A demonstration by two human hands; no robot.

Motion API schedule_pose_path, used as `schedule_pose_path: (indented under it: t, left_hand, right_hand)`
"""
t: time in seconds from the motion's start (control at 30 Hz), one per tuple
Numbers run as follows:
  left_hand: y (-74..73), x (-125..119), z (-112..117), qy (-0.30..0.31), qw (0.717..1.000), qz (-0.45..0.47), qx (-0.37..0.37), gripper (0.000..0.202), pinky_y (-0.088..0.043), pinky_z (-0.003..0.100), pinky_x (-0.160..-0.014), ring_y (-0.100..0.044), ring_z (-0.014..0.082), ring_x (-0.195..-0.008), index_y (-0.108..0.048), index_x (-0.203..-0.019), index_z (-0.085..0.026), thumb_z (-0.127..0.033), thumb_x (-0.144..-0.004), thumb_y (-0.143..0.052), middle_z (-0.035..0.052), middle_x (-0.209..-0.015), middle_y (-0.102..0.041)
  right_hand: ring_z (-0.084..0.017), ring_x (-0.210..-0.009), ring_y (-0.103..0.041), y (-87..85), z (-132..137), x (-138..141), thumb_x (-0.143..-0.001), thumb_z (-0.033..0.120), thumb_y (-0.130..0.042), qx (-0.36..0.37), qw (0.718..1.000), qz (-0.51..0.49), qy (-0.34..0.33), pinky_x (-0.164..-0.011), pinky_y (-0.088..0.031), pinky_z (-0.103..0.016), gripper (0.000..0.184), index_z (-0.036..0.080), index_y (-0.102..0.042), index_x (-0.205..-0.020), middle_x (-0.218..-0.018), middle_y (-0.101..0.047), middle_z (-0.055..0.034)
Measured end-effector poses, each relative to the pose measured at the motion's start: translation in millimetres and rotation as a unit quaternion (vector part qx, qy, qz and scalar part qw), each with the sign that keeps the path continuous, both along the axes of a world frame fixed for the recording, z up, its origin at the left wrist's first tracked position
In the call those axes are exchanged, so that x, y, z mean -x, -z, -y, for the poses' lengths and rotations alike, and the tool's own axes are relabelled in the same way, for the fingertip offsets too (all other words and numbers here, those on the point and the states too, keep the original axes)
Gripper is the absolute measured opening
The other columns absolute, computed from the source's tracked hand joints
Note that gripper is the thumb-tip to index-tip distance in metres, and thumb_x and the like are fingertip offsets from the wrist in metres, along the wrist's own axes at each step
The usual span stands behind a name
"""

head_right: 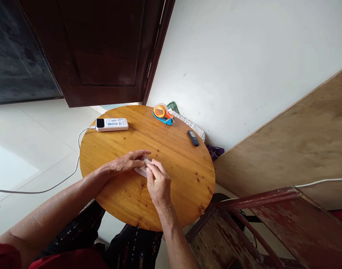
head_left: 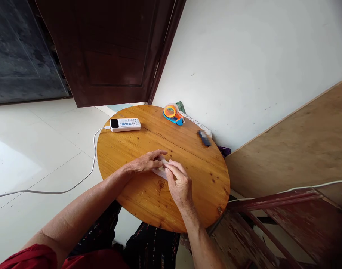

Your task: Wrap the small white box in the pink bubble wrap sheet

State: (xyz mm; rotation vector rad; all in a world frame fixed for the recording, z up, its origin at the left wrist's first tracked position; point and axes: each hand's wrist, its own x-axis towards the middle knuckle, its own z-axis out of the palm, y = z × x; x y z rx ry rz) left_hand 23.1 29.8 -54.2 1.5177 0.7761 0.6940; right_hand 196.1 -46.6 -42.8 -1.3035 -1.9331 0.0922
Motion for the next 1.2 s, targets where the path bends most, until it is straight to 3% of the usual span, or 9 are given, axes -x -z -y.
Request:
schedule_pose_path:
  t: [0.17,0.3,0.43,0.57,0.83,1.0,1.2]
  left_hand:
    - [8.3,-4.1,-3.3,-0.018,0.999,0.024,0.031,0.058,-0.047,0.029,-0.079,-0.057,0.0175,-0.09,-0.054,-0.135,-0.014,-0.025,-0.078,-0.058,0.0061,-0.105,-0.062]
    - [7.5,-4.8,-1.7,-0.026,0.999,0.024,0.023,0.059,-0.046,0.029,-0.078,-0.057,0.0168,-0.088,-0.053,-0.135,-0.014,-0.029,-0.079,-0.061,0.0048,-0.101,-0.063]
    - [8.9,-5.9,-0.1,-0.038,0.999,0.029,0.002,0.064,-0.047,0.03,-0.082,-0.058,0.0178,-0.092,-0.05,-0.137,-0.01,-0.038,-0.081,-0.065,0.0063,-0.103,-0.063]
    - [12.6,-8.1,-0.9,-0.042,0.999,0.025,-0.004,0.062,-0.047,0.031,-0.084,-0.058,0.0176,-0.092,-0.05,-0.137,-0.011,-0.031,-0.079,-0.065,0.0055,-0.104,-0.065]
    - [11.8,-10.5,-0.1,-0.038,0.998,0.059,-0.005,0.06,-0.049,0.028,-0.078,-0.06,0.0161,-0.089,-0.052,-0.137,-0.014,-0.025,-0.08,-0.067,0.0067,-0.106,-0.066]
    - [13.2,-11.2,-0.2,-0.035,0.997,0.076,0.0,0.059,-0.048,0.025,-0.073,-0.06,0.0147,-0.084,-0.054,-0.135,-0.016,-0.022,-0.078,-0.067,0.0044,-0.1,-0.065]
    - [14.8,-13.1,-1.5,-0.037,0.997,0.07,0.001,0.063,-0.048,0.026,-0.072,-0.06,0.0142,-0.081,-0.051,-0.138,-0.016,-0.025,-0.078,-0.067,0.0061,-0.105,-0.067]
  right_hand:
    - [-0.028,-0.121,-0.061,3.7,12.9,3.7,-0.096,0.022,-0.051,-0.043,0.989,0.139,0.023,-0.103,-0.043,-0.047,0.03,0.021,-0.067,-0.121,-0.12,-0.071,-0.0109]
    - [-0.027,-0.126,-0.058,9.0,20.2,7.2,-0.096,0.014,-0.047,-0.054,0.982,0.178,0.037,-0.106,-0.038,-0.046,0.035,0.02,-0.059,-0.129,-0.128,-0.068,-0.0112]
    - [-0.025,-0.127,-0.058,9.4,21.0,4.1,-0.095,0.011,-0.047,-0.068,0.985,0.155,0.023,-0.106,-0.037,-0.045,0.035,0.02,-0.059,-0.127,-0.129,-0.067,-0.0104]
    - [-0.025,-0.123,-0.06,6.1,18.0,-5.7,-0.094,0.017,-0.05,-0.076,0.992,0.102,0.027,-0.102,-0.042,-0.042,0.029,0.023,-0.063,-0.12,-0.125,-0.069,-0.0091]
    - [-0.029,-0.127,-0.055,5.1,13.9,-11.7,-0.09,0.018,-0.052,-0.036,0.992,0.122,0.017,-0.105,-0.041,-0.047,0.033,0.025,-0.063,-0.121,-0.125,-0.066,-0.0091]
    - [-0.032,-0.126,-0.054,7.5,2.6,-19.7,-0.085,0.032,-0.061,0.03,0.998,0.041,0.023,-0.104,-0.045,-0.05,0.058,0.02,-0.046,-0.14,-0.139,-0.056,-0.0158]
    - [-0.03,-0.102,-0.064,8.3,-3.3,-16.5,-0.086,0.03,-0.061,0.027,0.997,0.071,0.028,-0.091,-0.048,-0.047,0.03,0.02,-0.059,-0.114,-0.109,-0.07,-0.0129]
